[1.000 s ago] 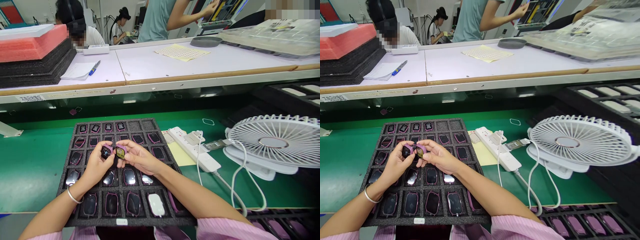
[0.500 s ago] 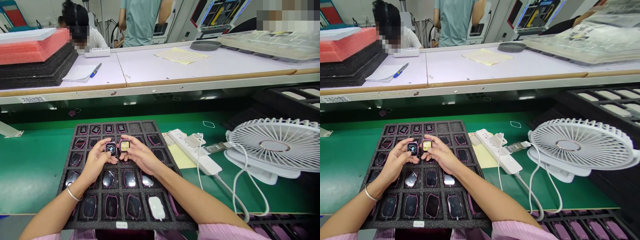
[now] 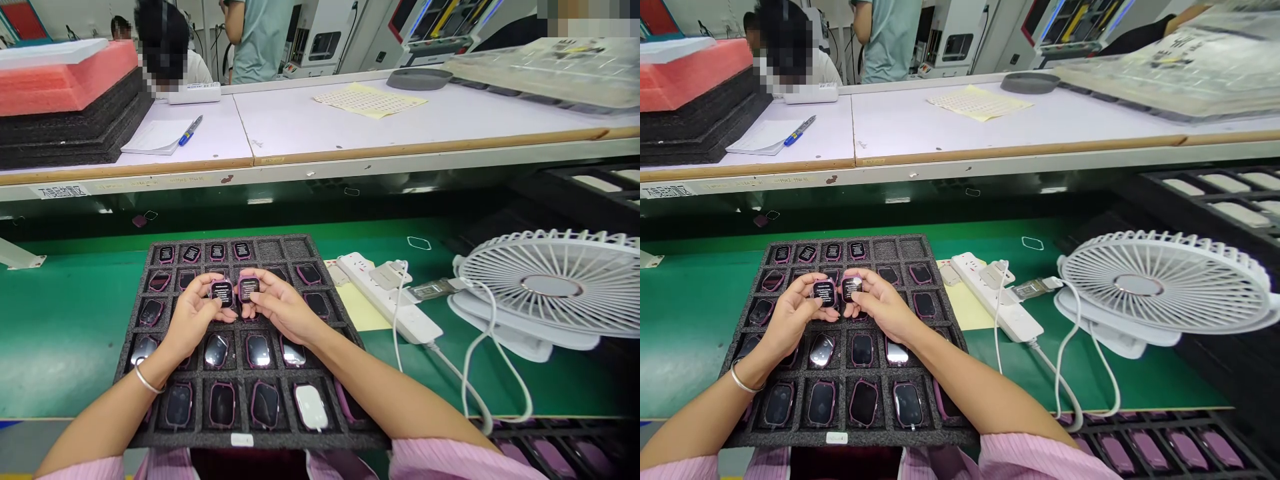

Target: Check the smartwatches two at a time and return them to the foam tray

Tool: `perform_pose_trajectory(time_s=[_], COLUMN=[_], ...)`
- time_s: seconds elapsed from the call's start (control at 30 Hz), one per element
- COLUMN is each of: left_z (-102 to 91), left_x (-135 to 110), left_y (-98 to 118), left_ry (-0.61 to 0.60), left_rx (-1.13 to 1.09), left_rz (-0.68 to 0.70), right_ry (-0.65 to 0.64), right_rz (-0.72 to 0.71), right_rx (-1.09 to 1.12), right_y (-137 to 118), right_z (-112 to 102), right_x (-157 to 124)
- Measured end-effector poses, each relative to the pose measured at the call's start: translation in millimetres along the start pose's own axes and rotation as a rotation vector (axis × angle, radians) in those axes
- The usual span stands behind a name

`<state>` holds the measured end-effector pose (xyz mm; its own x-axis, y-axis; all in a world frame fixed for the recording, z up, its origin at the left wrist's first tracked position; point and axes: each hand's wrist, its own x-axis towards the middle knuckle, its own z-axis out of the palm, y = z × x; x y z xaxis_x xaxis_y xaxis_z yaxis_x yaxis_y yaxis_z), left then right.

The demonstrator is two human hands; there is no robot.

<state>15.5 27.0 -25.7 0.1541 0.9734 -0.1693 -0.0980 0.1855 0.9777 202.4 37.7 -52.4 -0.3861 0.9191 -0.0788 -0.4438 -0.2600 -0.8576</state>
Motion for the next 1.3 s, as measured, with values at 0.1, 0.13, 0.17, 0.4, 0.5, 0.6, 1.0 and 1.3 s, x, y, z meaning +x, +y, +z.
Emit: perform_pose_trajectory(time_s=[0.1,0.13,0.17,0.4,0.5,0.6,1.0,1.3], left_z=[0.1,0.2,0.2,0.8,0.2,-0.3,1.8,2.5], left_x=[-0.1,-0.2,-0.4,-1.7,-2.0,-1.7,-1.6,-1.7], left_y=[-0.2,-0.2,-0.3,-0.4,-0.9,-1.3,0.5,-1.9], left_ry=[-0.001,-0.001,-0.001,0.002,0.004,0.002,0.011,-0.001], left_rx=[0.005,0.005,0.005,-0.001,-0.002,-0.007,-0.021,-0.04], left_rz=[0.0,0.001,0.002,0.005,0.007,0.01,0.024,0.027], right_ry=[0.001,0.002,0.003,0.004,-0.008,-0.018,-0.036,-0.03], right_rz=[-0.005,-0.005,-0.006,-0.012,-0.023,-0.042,-0.069,-0.069], right_rx=[-0.004,-0.003,-0.002,-0.024,-0.04,-0.06,-0.086,-0.098], right_y=[0.1,0.2,0.4,2.0,1.9,1.6,2.5,4.9], right_z=[0.0,-0.1,-0.1,-0.5,-0.1,0.7,1.1,0.6], right_x=[0.2,0.4,0.6,0.5,-0.7,-1.4,-1.7,-0.5])
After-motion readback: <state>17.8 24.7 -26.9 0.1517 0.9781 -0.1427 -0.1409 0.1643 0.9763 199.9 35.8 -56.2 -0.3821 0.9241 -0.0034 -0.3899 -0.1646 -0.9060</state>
